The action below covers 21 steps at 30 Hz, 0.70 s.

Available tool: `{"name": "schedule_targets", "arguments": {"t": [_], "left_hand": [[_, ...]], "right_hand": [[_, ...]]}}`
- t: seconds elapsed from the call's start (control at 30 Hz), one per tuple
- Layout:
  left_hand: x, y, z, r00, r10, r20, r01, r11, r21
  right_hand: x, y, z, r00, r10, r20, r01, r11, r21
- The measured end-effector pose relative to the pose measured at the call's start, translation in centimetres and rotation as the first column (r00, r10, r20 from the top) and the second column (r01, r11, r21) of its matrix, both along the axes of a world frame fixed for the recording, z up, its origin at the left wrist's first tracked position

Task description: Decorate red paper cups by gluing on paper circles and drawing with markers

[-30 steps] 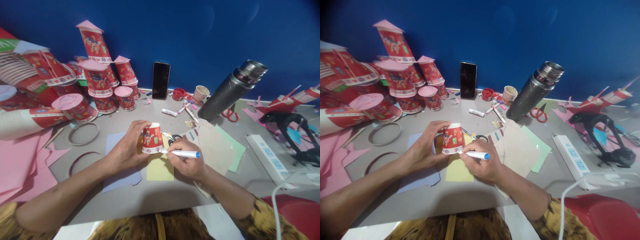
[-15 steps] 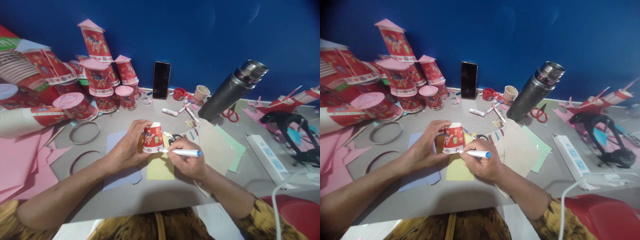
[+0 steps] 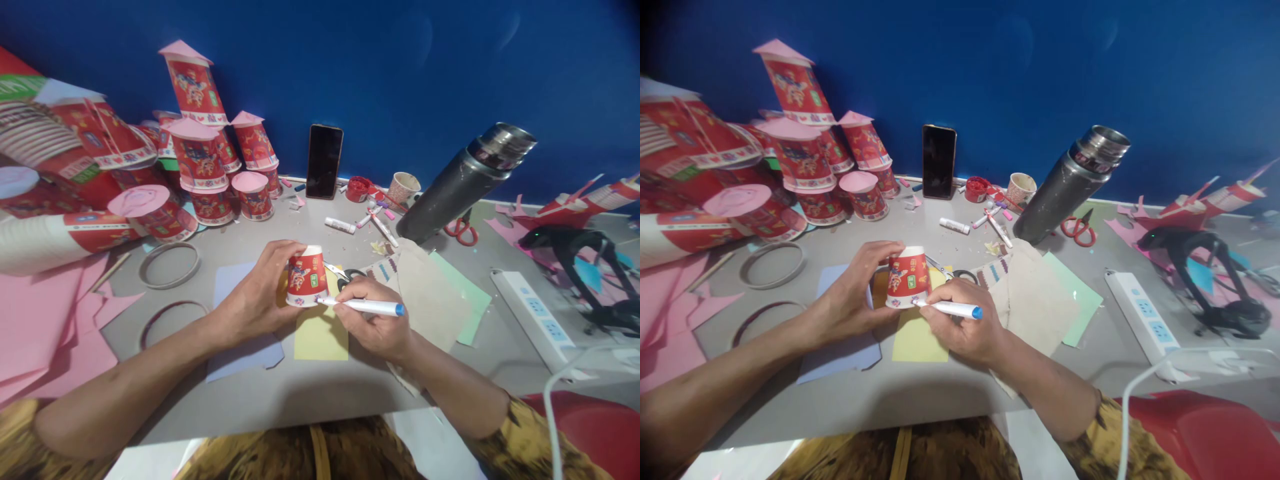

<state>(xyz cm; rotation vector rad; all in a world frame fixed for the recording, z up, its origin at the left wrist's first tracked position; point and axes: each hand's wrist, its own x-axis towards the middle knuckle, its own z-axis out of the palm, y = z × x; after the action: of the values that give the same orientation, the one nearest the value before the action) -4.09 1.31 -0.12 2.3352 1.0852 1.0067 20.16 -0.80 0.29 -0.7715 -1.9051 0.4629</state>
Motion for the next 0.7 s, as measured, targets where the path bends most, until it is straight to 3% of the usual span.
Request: {"name": "schedule_targets", "arguments": {"t": [0.47, 0.7], "left_hand": [[0.03, 0.09, 0.12, 1.0, -0.017, -0.004, 0.018, 0.999, 0.028], [0.14, -0.03, 0.18, 1.0, 0.011, -0.014, -0.01, 1.0, 0.01]], "right_hand": [[-0.03, 0.08, -0.02, 1.0, 0.015, -0.009, -0.015, 1.0, 0.026], [0.36, -0.02, 0.31, 0.999, -0.027, -0.028, 0.026, 0.999, -0.047]]}}
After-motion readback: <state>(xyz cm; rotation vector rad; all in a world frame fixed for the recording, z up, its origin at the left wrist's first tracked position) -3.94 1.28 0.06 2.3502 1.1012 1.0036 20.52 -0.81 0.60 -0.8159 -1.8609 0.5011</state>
